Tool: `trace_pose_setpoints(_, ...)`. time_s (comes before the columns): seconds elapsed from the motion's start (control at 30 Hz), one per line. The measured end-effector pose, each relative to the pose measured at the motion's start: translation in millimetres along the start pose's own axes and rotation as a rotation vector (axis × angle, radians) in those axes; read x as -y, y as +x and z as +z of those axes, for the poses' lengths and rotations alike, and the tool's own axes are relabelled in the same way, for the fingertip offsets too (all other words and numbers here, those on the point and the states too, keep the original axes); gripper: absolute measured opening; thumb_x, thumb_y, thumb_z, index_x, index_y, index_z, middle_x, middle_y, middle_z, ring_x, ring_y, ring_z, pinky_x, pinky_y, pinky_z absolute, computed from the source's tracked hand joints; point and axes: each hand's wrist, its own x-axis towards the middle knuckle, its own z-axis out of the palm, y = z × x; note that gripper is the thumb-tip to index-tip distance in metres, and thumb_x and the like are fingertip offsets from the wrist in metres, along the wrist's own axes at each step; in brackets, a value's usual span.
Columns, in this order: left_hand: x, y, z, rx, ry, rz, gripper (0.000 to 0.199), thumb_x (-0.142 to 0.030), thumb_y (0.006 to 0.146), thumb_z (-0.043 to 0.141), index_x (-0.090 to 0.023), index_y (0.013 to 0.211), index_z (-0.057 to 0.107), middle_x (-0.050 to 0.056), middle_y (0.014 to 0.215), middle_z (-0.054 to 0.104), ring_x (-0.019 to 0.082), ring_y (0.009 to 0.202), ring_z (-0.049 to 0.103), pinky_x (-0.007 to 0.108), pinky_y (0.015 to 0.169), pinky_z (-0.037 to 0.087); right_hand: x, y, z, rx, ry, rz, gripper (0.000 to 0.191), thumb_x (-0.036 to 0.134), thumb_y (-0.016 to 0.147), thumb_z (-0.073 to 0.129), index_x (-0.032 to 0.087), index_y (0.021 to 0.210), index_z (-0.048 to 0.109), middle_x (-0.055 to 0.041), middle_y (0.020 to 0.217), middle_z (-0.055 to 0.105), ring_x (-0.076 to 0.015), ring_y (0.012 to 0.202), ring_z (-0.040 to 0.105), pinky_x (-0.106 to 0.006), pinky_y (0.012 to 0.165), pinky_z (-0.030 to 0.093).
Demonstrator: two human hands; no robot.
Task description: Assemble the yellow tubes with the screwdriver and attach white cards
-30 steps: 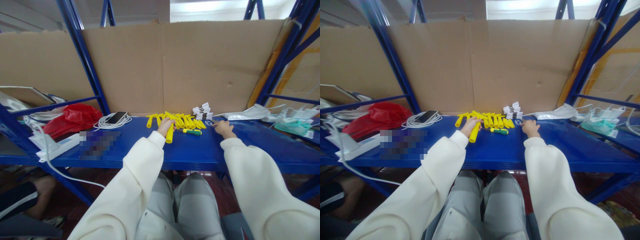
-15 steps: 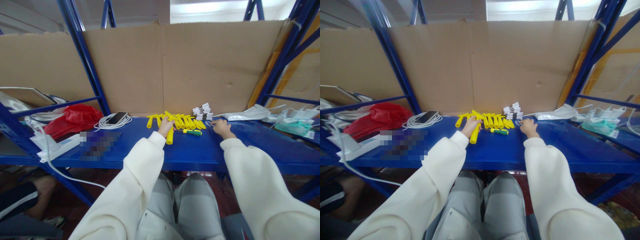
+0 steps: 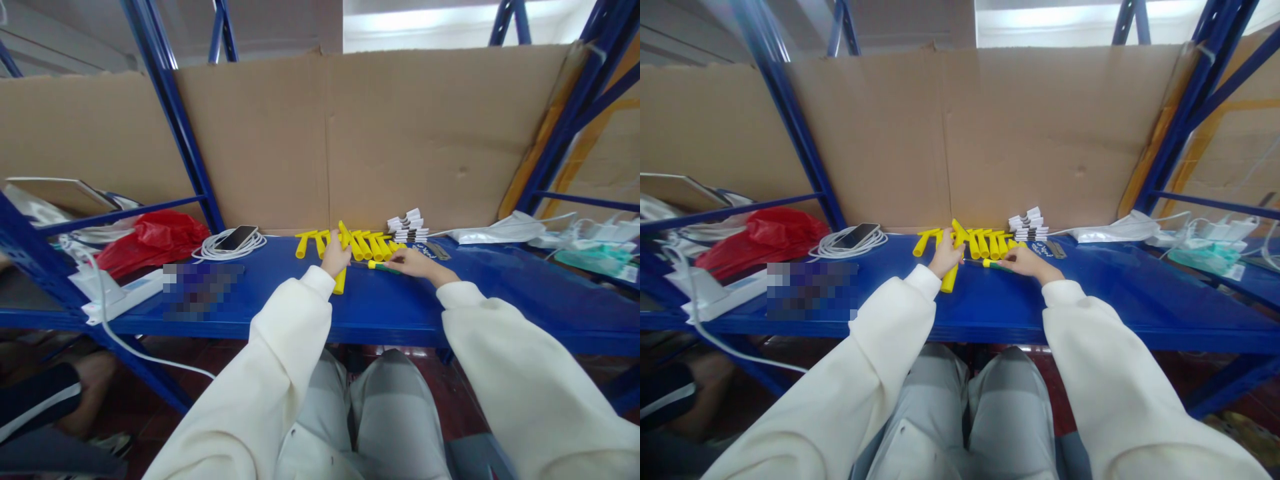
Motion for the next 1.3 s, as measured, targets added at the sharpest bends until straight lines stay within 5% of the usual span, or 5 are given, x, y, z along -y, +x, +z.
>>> trace_pose_setpoints(0.27, -2, 0, -1.2, 0.025, 0.004, -0.049, 0.053, -0.011, 0.087, 0.053, -0.020, 0.137, 0.037, 0.003, 0.089, 0.068, 0.011, 0.051, 0.061, 0.026, 0.059, 0.055, 11, 1, 4, 0.053, -0.159, 0.025, 0.022, 0.031, 0.087, 0.067, 0.016, 0.099, 0.078, -0.0139, 0.103, 0.077, -0.0270, 0.095, 0.072, -0.033, 0.085, 0.054)
trace_pose_setpoints(0.57, -5, 0, -3.2, 0.035, 0.004, -0.130, 0.054, -0.013, 0.088, 0.057, -0.020, 0.138, 0.038, 0.004, 0.095, 0.067, 0.010, 0.050, 0.060, 0.025, 0.060, 0.053, 2, 0, -2, -0.224, -0.136, 0.037, 0.030, 0.029, 0.090, 0.061, 0.015, 0.113, 0.073, -0.0142, 0.111, 0.076, -0.0279, 0.100, 0.071, -0.036, 0.088, 0.054)
trace_pose_setpoints(0.83, -12, -7, -2.7, 0.114, 0.001, -0.112, 0.050, -0.012, 0.088, 0.056, -0.021, 0.134, 0.042, 0.002, 0.095, 0.067, 0.008, 0.045, 0.058, 0.024, 0.057, 0.052, 2, 0, -1, -0.333, -0.081, 0.049, 0.031, 0.030, 0.089, 0.059, 0.016, 0.114, 0.072, -0.0140, 0.109, 0.076, -0.0285, 0.096, 0.071, -0.037, 0.086, 0.054)
trace_pose_setpoints(1.3, -8, -7, -1.3, 0.136, 0.031, -0.071, 0.047, -0.012, 0.086, 0.055, -0.020, 0.131, 0.043, 0.002, 0.089, 0.065, 0.009, 0.047, 0.058, 0.024, 0.053, 0.053, 1, -1, 0, -0.338, -0.109, 0.061, 0.029, 0.030, 0.089, 0.060, 0.017, 0.111, 0.072, -0.0138, 0.108, 0.076, -0.0282, 0.096, 0.071, -0.036, 0.086, 0.053)
